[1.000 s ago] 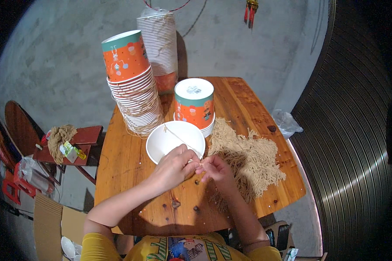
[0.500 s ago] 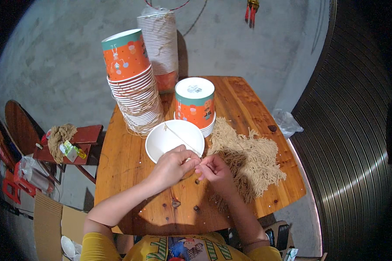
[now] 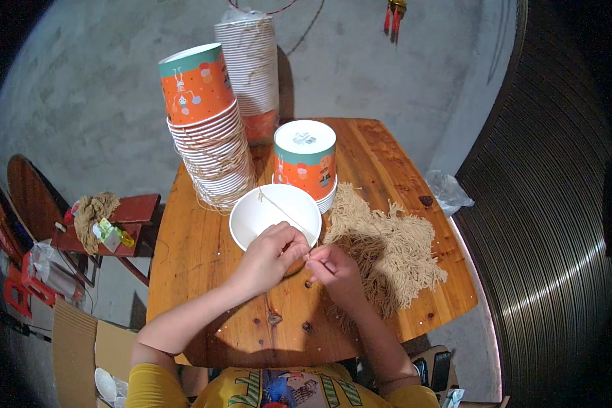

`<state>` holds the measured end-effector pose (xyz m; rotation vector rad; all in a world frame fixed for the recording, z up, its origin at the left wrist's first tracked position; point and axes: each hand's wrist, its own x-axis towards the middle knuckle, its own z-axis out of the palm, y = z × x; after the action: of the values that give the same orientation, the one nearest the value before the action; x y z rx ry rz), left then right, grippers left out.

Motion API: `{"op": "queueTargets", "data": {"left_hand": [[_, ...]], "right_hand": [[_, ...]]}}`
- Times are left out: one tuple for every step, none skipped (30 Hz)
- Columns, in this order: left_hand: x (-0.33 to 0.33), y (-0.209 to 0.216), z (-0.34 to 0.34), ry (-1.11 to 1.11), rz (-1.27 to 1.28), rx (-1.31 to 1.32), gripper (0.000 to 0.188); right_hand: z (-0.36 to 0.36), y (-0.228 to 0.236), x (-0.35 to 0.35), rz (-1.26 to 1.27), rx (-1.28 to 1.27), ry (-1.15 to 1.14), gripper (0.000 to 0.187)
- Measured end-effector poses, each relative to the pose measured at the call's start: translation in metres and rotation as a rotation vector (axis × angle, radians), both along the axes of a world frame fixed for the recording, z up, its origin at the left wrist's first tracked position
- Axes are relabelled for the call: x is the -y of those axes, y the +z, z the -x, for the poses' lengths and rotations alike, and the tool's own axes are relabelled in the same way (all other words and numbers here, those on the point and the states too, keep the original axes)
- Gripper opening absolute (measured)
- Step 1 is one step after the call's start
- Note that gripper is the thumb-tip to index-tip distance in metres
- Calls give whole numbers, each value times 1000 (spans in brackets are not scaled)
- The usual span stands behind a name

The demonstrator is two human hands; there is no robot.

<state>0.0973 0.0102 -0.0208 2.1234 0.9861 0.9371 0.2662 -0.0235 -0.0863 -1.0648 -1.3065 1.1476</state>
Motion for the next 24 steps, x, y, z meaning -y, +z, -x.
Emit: {"op": "queueTargets", "data": {"left_hand": [[0,1,0,1,1,0,11],[1,2,0,4,15,-6,11],[2,4,1,7,28,-11,11],[2,3,1,8,27,-11,11],[2,3,1,13,3,-7,11],[2,2,2,18,-21,-2,11],[2,3,2,18,-21,-1,11],[3,4,2,36,-24,11,11],[4,5,3,57,-26,22,11],[5,6,3,61,-25,22,11],[6,6,3,70,-26,49,11],[6,7,4,78,-28,77,11],[5,8,5,82,-28,79,11],[4,9,6,75,-25,68,11],[4,9,6,63,-21,58,11],[4,8,6,63,-20,61,11],[3,6,5,53,9,71,11],[2,5,6,46,36,80,10],[3,4,7,49,35,80,10],[5,2,8,66,31,71,10],[7,1,8,79,25,64,11],[8,1,8,79,22,63,11],[9,1,7,82,-29,54,11],[9,-2,10,88,-72,50,12]], "right_hand": [[0,-1,0,-58,43,-12,6],[1,-2,0,-116,85,-24,6],[1,-3,0,-117,86,-23,6],[1,-3,0,-163,161,-49,6],[2,-4,-1,-209,237,-76,7],[1,-4,-1,-209,238,-75,7],[1,-4,-2,-341,335,-117,7],[0,-4,-2,-473,432,-160,8],[2,-2,-1,-473,432,-155,8],[5,3,0,-439,415,-156,9],[8,7,2,-404,398,-157,10],[9,9,2,-406,399,-153,10],[11,10,3,-282,282,-142,9],[12,12,4,-158,165,-129,9],[15,13,4,-158,167,-128,9],[19,15,3,-240,76,-154,9],[21,17,3,-323,-16,-180,9],[20,20,3,-323,-16,-176,9],[17,22,4,-327,206,-184,9],[15,24,5,-328,428,-191,9],[13,23,5,-331,428,-192,9],[12,22,5,-376,441,-200,8],[11,21,5,-422,454,-209,6],[13,19,4,-418,460,-204,6]]}}
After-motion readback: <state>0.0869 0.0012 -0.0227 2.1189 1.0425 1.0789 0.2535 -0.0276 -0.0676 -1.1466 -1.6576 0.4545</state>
